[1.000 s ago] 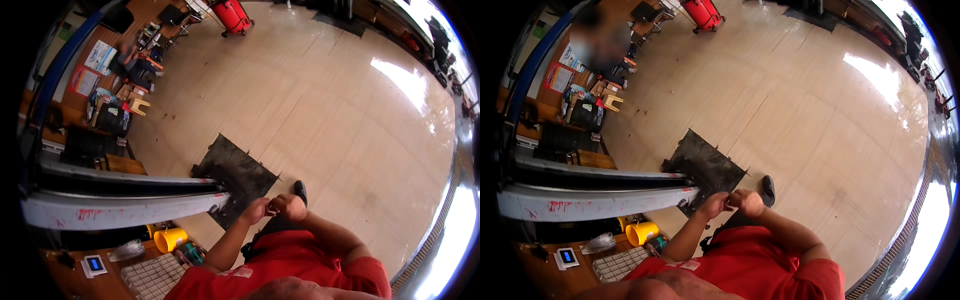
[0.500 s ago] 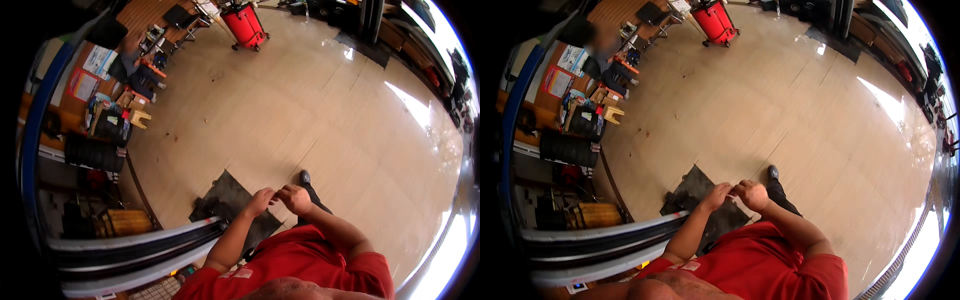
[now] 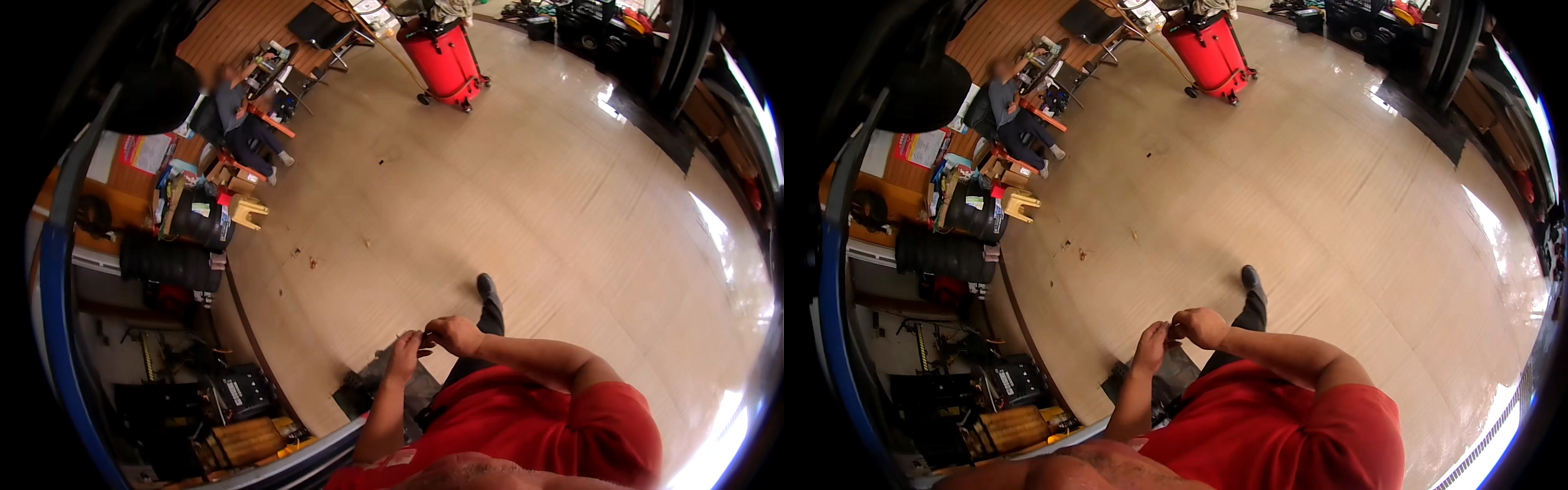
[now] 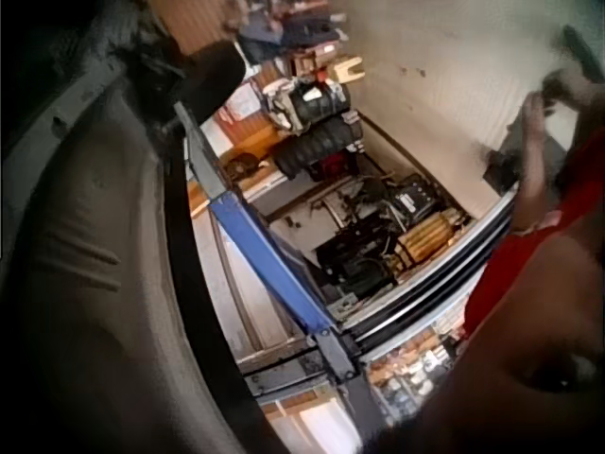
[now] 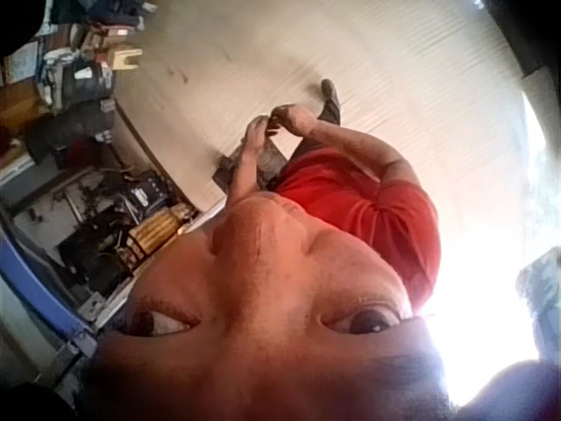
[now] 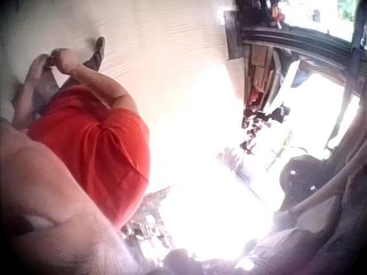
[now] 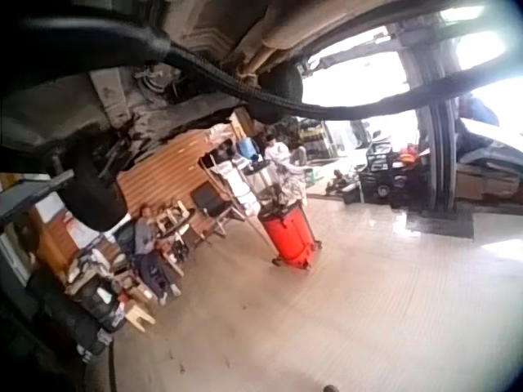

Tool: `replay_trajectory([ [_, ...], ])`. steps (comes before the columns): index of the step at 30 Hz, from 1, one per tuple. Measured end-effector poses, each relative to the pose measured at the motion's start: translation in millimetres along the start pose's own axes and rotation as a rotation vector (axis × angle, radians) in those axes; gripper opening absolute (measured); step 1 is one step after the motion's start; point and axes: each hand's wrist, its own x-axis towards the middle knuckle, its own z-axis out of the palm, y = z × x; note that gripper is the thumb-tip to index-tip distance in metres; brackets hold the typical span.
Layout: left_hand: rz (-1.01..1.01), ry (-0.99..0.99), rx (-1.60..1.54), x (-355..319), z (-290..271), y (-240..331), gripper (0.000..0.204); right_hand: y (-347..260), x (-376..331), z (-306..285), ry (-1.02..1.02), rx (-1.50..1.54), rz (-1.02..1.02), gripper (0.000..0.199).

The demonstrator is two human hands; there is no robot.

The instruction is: The person picks up and places several small mechanical parts, such as springs and valves, into a container while working on a cylinder head.

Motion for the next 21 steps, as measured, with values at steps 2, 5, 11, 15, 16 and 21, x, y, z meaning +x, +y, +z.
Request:
replay_trajectory([
  [2,0.011,-0.002,0.015,58.4,-6.9,33.5,0.029,26.9,58.1,-26.1,0.023,0.024,0.02,0.015],
  [5,0.012,-0.051,0.147,150.8,-8.6,106.4,0.03,57.1,141.9,-81.7,0.069,0.065,0.041,0.015],
  [11,0.114,-0.158,0.192,324.0,17.5,247.7,0.03,101.8,278.1,-215.6,0.275,0.095,0.206,0.016],
  [15,0.125,-0.18,0.298,447.3,21.3,303.1,0.029,157.4,379.0,-312.1,0.454,0.08,0.234,0.017],
  [16,0.104,-0.173,0.358,479.9,15.9,302.6,0.029,172.1,406.5,-338.4,0.492,0.056,0.221,0.017],
  [21,0.042,-0.02,0.529,578.8,-5.9,316.8,0.033,214.9,565.8,-465.4,0.605,0.064,0.087,0.014],
])
